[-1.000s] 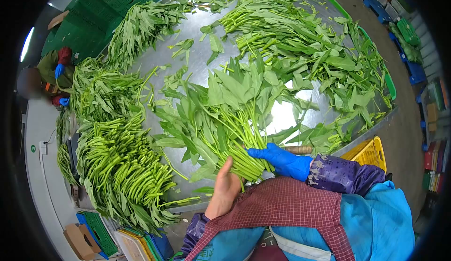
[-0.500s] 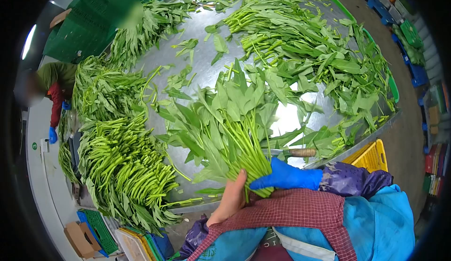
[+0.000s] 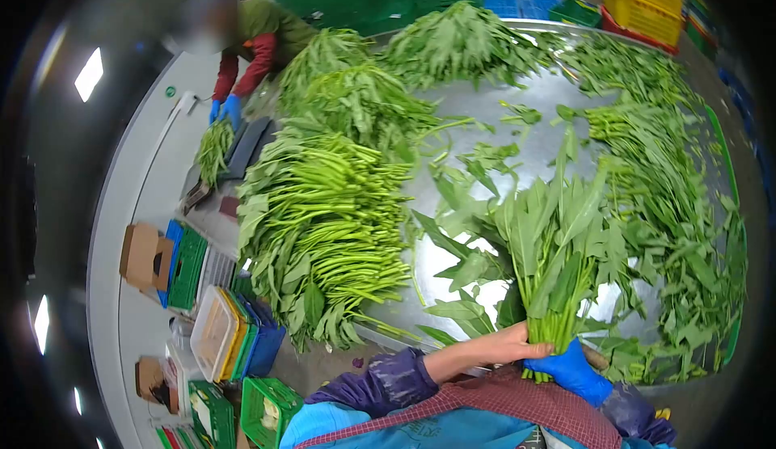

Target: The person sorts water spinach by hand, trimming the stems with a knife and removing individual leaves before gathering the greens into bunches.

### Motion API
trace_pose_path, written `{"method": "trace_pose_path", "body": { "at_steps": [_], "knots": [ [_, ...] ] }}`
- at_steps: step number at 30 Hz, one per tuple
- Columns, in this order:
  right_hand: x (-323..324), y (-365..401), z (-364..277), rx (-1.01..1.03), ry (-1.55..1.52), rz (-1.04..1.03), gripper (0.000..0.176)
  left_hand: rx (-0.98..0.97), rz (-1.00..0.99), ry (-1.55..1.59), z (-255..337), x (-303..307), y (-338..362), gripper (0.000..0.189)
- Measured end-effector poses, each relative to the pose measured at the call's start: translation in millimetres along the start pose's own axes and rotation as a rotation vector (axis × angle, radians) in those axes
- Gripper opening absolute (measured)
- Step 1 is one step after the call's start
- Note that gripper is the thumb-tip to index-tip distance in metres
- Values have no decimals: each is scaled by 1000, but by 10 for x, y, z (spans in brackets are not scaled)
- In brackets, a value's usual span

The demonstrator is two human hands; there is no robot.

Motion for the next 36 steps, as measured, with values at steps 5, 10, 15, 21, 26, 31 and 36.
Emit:
{"method": "trace_pose_path", "body": {
  "at_steps": [5,10,15,21,26,31,36],
  "knots": [
    [42,0,-290,-43,-219,49,43,93,-94,-1211,822,166,151,59],
    [-211,105,-583,-48,433,-238,64,-693,-88,-1778,1210,-87,101,52],
    [-368,155,-855,-165,304,-517,67,-558,-129,-1721,1371,-28,174,35],
    [-368,-24,-932,-29,-239,-603,71,-579,445,-2307,2711,418,772,11],
    [-280,-179,-537,-25,3,-462,53,-133,760,-2692,3360,1123,1166,22],
    [-176,-296,-352,52,-8,-410,41,29,722,-2105,2172,3424,2165,69],
    [72,-413,-410,39,29,-326,37,376,812,-1698,2270,3233,1893,81]
  ]
}}
Point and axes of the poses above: each hand's wrist, its own y-axis away from the middle knuckle, its own x-axis out of the back of the hand, z = x × y, the point moved 4 cm from there along -y, towards the middle knuckle, and after that the axes turned 6 degrees about -x, right-handed, at the moved point
